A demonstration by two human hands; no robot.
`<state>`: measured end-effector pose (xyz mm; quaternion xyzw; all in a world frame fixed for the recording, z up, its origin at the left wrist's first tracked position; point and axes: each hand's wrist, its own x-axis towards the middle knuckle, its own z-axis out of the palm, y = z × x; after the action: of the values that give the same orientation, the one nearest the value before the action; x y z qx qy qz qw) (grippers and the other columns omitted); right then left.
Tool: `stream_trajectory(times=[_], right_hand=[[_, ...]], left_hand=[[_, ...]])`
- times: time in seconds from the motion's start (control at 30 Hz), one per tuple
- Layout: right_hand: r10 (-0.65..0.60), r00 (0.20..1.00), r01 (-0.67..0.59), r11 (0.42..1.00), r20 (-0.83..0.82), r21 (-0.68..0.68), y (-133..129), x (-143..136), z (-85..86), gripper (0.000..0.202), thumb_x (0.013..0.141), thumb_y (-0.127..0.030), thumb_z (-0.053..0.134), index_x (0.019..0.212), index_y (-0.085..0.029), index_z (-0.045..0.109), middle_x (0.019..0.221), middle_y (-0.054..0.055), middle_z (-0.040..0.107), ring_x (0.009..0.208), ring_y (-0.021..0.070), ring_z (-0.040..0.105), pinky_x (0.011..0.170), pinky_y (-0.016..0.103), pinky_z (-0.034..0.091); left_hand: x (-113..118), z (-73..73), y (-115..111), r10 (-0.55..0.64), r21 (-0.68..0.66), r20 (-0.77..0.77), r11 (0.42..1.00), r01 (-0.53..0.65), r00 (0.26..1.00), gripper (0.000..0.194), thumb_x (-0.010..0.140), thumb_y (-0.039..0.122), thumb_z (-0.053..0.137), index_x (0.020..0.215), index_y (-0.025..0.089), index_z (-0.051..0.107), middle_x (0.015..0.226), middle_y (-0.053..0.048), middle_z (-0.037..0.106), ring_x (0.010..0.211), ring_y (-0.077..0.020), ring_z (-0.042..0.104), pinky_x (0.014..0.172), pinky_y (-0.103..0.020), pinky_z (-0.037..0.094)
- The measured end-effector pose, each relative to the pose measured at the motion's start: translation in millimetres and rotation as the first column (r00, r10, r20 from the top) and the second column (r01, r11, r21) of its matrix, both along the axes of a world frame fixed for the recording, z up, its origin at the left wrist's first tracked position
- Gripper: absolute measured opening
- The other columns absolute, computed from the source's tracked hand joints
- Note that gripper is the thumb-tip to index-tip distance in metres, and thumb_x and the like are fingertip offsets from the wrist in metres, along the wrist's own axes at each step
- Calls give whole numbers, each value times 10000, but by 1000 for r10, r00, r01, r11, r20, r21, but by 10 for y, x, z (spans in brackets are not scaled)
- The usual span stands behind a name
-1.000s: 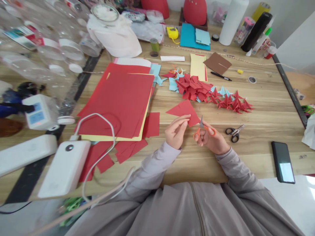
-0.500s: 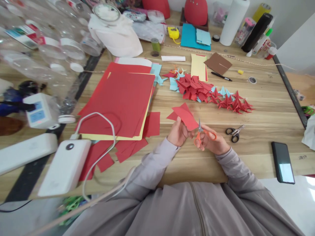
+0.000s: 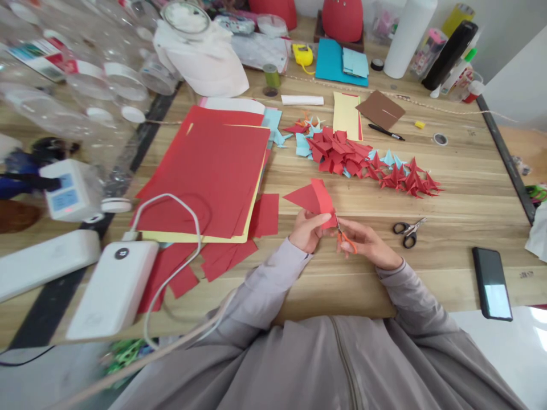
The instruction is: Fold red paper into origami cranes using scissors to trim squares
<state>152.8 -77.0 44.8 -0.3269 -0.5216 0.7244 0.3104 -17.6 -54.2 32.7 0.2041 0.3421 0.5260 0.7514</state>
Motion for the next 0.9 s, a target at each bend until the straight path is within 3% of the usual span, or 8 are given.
stream_trajectory(times=[0.07,0.2,0.37,0.57,0.8,0.9], right_hand=[[-9,1000,9,1000,27,-7,3,7,14,569,776,-261,679,1303,-241,464,744,-21,613,638,96,544,586,235,479],[1,999,-4,998,-42,-70,4,10,25,530,788,-281,666,1277,-232,469,759,-4,641,600,96,545,574,240,472],[-45,974,3,982,-221,-188,-7,-7,-2,579,803,-337,635,1324,-242,399,773,18,656,696,142,597,549,237,471],[-56,960,-17,966,-275,-257,-4,-11,-22,569,776,-330,659,1288,-221,434,753,16,660,676,136,596,542,225,455],[-30,930,-113,925,-367,-362,11,7,-19,346,793,-421,615,1012,-166,533,720,43,655,621,123,580,555,217,423],[-43,929,-109,918,-367,-382,21,12,-20,331,775,-427,627,932,-148,547,738,53,649,636,126,579,571,223,427]], left_hand=[[4,8,6,11,-29,-16,1000,-12,1000,235,557,211,757,744,126,644,630,-18,670,513,-144,611,407,-229,493],[23,11,24,50,-80,-4,996,-50,999,117,601,200,718,652,123,646,567,-22,661,446,-122,578,346,-198,441],[39,32,24,57,-80,-5,995,-57,998,131,602,212,743,650,121,663,631,-56,693,484,-138,598,353,-209,447],[64,25,0,57,-39,-53,997,-59,997,220,549,236,808,661,108,668,585,-25,663,460,-105,579,380,-189,469],[73,4,8,19,-47,-87,999,-23,996,281,548,301,818,630,100,640,540,-14,633,474,-110,589,409,-195,476],[77,-10,7,16,-48,-49,999,-18,999,250,570,283,810,659,111,653,614,-22,666,547,-127,621,510,-245,532]])
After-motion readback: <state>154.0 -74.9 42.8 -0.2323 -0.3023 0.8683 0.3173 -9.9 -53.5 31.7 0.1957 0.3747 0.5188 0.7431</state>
